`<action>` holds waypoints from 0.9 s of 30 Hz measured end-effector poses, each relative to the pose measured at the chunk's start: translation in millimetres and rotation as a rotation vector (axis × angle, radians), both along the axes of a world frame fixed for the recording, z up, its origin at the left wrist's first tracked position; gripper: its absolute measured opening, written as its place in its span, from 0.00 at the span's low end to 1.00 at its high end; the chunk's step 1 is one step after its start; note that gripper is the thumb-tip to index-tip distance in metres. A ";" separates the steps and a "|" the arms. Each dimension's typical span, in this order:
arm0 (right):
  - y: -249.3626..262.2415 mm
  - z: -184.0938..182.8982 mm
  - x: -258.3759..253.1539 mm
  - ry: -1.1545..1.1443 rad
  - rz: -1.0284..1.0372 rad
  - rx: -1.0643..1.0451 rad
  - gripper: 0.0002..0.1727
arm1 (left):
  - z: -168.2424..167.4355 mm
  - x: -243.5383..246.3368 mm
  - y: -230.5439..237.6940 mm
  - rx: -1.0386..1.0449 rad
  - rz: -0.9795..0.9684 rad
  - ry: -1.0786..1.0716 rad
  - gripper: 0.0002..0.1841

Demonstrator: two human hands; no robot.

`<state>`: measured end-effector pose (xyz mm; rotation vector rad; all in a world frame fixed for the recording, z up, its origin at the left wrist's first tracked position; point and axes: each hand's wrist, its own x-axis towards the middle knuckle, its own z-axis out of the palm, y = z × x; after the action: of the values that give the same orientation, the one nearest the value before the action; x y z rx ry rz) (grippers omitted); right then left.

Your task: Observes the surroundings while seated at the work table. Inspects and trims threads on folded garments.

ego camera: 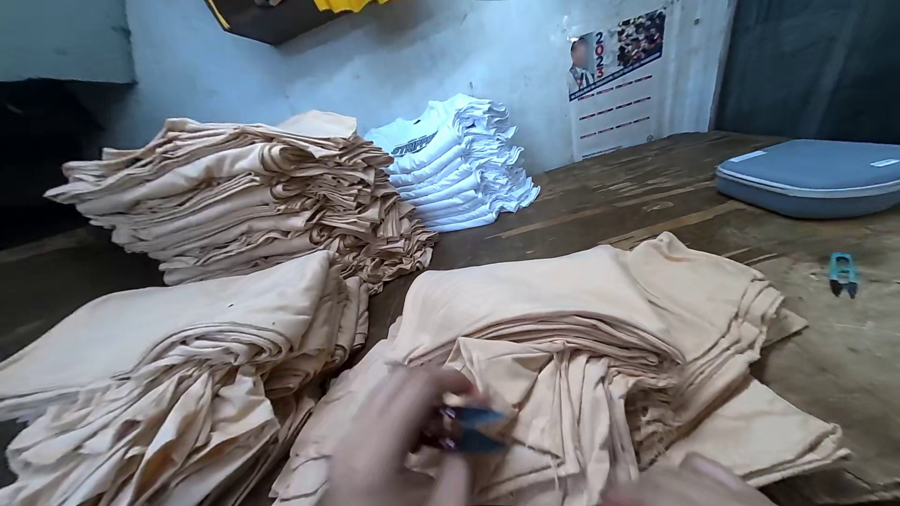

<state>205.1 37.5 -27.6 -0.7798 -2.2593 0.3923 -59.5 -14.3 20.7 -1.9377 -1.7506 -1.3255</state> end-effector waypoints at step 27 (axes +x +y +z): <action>43.6 -12.0 -66.5 0.169 -0.061 0.257 0.20 | -36.5 -7.8 93.8 -0.080 -0.093 0.022 0.13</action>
<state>138.6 81.1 -39.6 -0.6542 -2.0708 0.1300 -67.4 79.5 -15.9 -2.0914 -1.7487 -1.2771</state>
